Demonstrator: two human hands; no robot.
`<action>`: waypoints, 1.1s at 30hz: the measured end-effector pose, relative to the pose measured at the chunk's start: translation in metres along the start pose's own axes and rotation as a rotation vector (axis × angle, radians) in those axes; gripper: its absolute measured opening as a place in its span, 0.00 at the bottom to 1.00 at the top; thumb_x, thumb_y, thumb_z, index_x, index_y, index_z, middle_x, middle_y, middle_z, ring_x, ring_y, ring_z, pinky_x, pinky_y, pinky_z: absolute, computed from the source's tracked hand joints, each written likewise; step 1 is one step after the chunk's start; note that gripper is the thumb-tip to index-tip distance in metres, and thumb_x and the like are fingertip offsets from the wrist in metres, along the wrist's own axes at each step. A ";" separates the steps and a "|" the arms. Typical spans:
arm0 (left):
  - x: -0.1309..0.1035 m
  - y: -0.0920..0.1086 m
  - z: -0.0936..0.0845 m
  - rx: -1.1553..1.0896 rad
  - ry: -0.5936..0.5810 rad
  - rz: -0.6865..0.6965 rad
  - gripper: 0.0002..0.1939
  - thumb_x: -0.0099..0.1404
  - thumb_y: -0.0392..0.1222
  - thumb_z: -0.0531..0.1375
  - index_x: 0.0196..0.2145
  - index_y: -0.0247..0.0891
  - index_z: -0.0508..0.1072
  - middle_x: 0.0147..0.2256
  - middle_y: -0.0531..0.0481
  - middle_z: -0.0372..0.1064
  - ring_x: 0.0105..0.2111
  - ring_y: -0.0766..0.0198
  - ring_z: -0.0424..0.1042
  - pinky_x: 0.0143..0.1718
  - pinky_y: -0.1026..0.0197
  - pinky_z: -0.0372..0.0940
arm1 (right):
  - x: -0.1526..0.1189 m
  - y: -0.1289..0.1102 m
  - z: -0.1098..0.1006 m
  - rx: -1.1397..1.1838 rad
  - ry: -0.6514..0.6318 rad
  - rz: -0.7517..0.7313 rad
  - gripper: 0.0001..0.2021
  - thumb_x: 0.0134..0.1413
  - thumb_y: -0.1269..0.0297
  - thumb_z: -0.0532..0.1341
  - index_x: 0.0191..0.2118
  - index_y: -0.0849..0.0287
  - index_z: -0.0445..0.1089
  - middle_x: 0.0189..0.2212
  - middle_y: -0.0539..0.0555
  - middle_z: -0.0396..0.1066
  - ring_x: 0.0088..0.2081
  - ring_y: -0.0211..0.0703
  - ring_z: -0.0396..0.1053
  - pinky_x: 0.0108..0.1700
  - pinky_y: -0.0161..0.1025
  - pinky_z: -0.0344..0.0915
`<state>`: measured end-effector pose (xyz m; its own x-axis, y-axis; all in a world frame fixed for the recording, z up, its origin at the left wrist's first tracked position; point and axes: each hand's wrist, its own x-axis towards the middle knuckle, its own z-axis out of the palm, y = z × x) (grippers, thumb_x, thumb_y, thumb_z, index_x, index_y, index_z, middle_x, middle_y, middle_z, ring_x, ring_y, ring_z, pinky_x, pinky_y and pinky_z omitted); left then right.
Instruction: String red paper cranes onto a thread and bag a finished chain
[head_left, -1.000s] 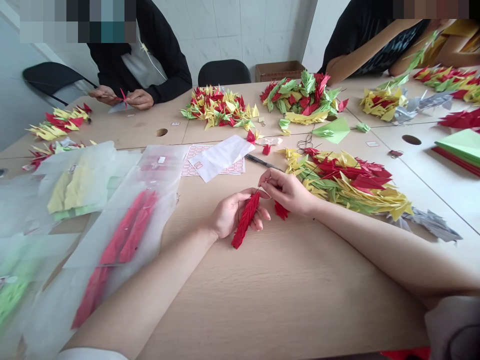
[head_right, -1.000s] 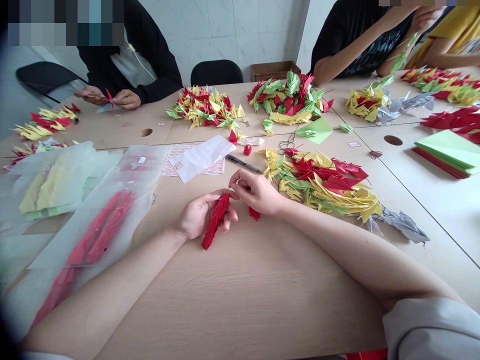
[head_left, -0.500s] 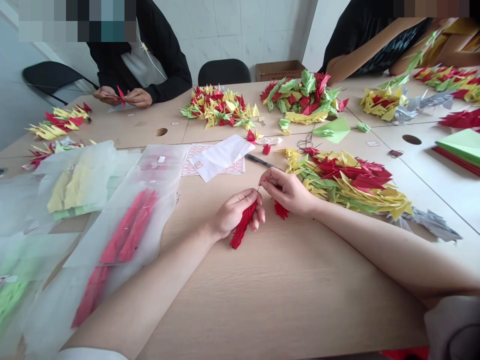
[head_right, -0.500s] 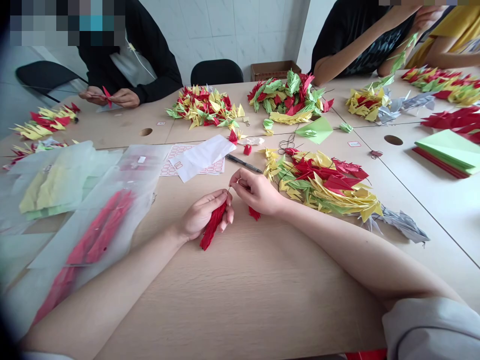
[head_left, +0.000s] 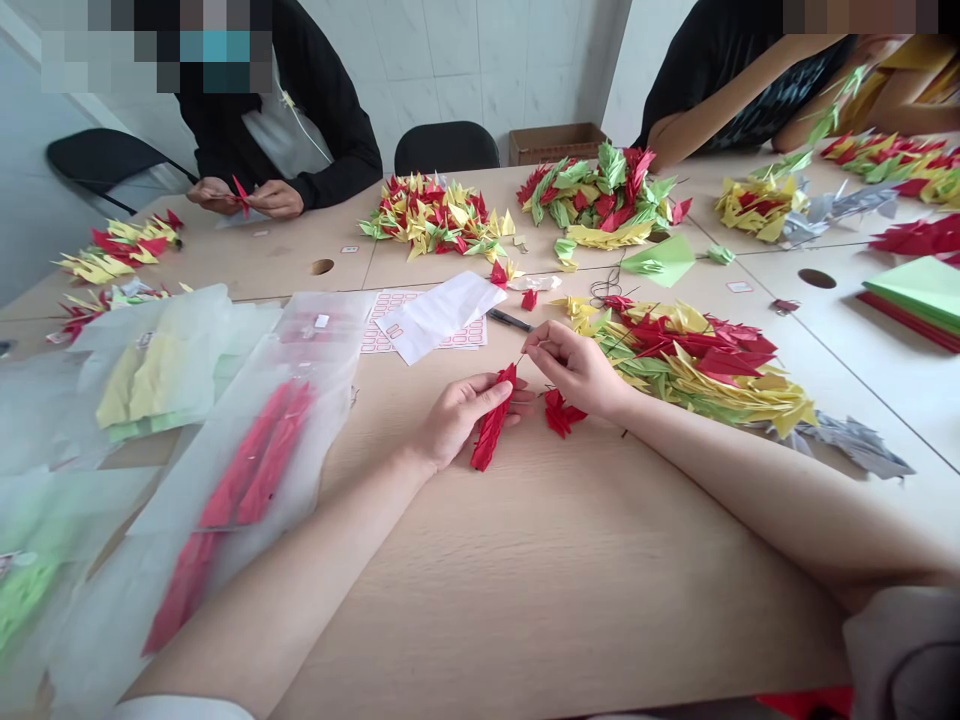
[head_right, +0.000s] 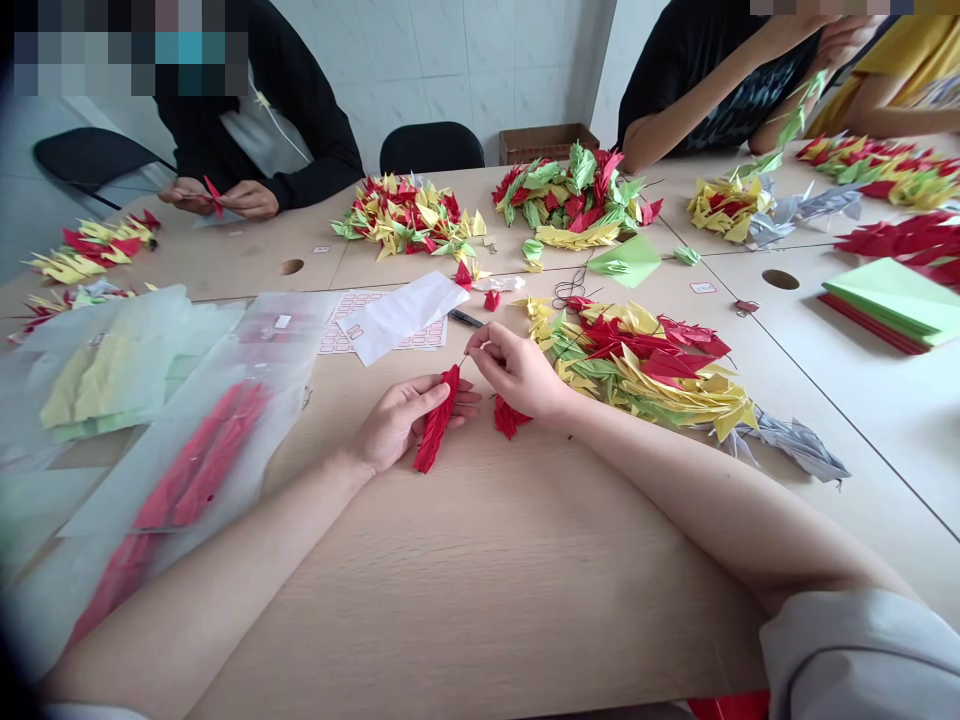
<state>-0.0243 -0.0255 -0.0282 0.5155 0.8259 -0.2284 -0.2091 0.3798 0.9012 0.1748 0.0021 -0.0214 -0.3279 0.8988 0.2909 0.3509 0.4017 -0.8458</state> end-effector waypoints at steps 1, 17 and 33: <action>0.001 0.000 0.000 0.021 0.028 0.010 0.18 0.63 0.47 0.65 0.46 0.32 0.76 0.46 0.38 0.76 0.43 0.56 0.77 0.47 0.57 0.69 | 0.000 0.000 0.000 -0.001 0.007 -0.001 0.05 0.63 0.64 0.54 0.39 0.59 0.64 0.20 0.42 0.52 0.21 0.31 0.48 0.23 0.32 0.47; -0.005 0.041 -0.019 0.993 0.594 0.417 0.15 0.69 0.49 0.56 0.33 0.37 0.75 0.34 0.44 0.78 0.35 0.56 0.77 0.40 0.55 0.68 | 0.007 -0.036 -0.033 -0.590 -0.315 0.175 0.05 0.60 0.67 0.54 0.38 0.59 0.66 0.37 0.56 0.71 0.34 0.43 0.67 0.33 0.37 0.58; -0.004 0.010 -0.003 1.382 0.378 0.570 0.18 0.65 0.31 0.51 0.51 0.38 0.69 0.57 0.43 0.65 0.52 0.55 0.68 0.53 0.53 0.62 | 0.003 -0.025 -0.033 -0.718 -0.402 0.020 0.05 0.60 0.76 0.53 0.37 0.60 0.63 0.39 0.61 0.72 0.36 0.45 0.71 0.35 0.38 0.62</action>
<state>-0.0314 -0.0238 -0.0197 0.3591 0.8573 0.3689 0.7185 -0.5062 0.4769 0.1942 0.0008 0.0154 -0.5571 0.8303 -0.0184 0.7906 0.5234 -0.3178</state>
